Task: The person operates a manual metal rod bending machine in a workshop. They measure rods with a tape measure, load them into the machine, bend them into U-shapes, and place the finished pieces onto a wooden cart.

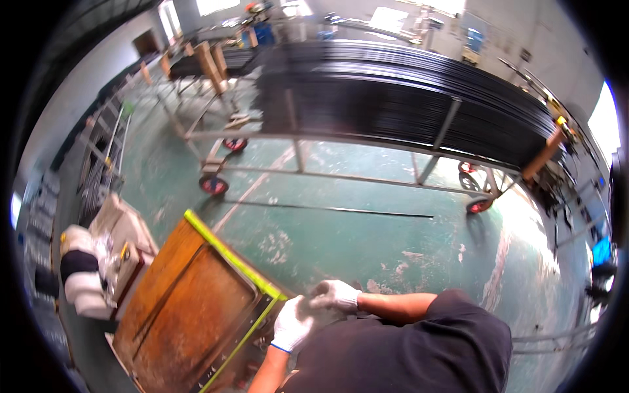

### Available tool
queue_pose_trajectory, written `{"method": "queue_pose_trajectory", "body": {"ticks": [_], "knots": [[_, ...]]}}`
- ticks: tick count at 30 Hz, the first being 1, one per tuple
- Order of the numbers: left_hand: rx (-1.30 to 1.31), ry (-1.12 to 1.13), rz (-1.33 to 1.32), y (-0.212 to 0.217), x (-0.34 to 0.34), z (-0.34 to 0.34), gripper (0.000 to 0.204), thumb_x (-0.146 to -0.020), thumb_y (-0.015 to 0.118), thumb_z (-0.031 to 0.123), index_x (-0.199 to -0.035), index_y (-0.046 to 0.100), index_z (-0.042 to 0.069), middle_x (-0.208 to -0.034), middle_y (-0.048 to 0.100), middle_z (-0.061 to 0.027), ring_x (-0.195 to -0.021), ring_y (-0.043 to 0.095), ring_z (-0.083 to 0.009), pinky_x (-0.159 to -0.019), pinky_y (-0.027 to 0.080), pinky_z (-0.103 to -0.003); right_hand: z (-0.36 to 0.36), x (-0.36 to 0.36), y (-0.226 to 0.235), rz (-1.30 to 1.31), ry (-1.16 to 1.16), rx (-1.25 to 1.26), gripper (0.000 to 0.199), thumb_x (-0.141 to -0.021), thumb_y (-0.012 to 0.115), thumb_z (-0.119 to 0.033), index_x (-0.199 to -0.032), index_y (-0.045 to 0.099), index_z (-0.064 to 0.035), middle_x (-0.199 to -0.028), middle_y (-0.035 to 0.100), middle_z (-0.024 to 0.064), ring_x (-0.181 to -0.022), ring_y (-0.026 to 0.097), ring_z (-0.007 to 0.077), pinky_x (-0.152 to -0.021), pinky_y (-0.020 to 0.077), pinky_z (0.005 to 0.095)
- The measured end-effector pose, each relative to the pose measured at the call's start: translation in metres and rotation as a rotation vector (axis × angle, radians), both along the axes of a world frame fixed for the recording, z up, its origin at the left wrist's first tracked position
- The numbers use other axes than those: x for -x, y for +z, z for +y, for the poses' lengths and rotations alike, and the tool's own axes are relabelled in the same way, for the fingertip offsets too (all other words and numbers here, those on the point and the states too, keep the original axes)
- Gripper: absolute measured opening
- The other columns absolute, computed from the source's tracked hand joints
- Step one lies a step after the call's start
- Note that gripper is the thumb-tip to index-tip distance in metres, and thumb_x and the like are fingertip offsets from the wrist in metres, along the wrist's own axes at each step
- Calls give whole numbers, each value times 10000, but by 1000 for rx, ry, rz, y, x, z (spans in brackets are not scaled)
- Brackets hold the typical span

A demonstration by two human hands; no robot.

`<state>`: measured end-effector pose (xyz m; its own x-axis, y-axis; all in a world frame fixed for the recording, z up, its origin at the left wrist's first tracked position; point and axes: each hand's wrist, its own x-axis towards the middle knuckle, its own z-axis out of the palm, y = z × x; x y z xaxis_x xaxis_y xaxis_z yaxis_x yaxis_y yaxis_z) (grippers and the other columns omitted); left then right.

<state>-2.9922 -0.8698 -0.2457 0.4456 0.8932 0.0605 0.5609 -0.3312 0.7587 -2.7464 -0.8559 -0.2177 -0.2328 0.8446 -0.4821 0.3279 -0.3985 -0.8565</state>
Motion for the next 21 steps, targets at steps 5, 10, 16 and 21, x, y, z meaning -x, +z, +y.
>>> {"method": "queue_pose_trajectory", "body": {"ticks": [5, 10, 16, 21], "knots": [[135, -270, -49, 11, -117, -12, 678, -860, 876, 278, -1433, 630, 11, -1328, 724, -243, -1277, 693, -412, -1085, 564, -450, -68, -75, -18, 39, -128, -100, 728, -811, 922, -479, -1277, 754, 55, -1164, 813, 199, -1039, 791, 270, -939, 602, 393], [258, -377, -106, -18, -233, -37, 589, -943, 846, 108, -1462, 593, -11, -1355, 741, -172, -1245, 735, -256, -1074, 572, -346, -127, -184, -33, 91, -351, -152, 474, -968, 765, -403, -1256, 783, -26, -1136, 812, 119, -1009, 748, 185, -886, 588, 358], [82, -550, -126, 17, -441, -85, 432, -825, 809, 86, -1246, 726, 30, -1167, 775, -200, -1090, 769, -377, -963, 606, -426, -230, -352, -19, 711, -834, -60, 576, -1087, 723, -444, -1409, 659, 29, -1182, 754, 93, -905, 680, 122, -769, 569, 290], [412, -770, -40, 21, -594, -134, 487, -898, 842, 130, -1336, 683, -8, -1235, 772, -200, -1149, 767, -272, -1011, 601, -386, -308, -464, -1, 404, -1170, -38, 454, -1006, 806, -390, -1277, 779, -26, -1106, 798, 74, -977, 732, 175, -850, 598, 346]]}}
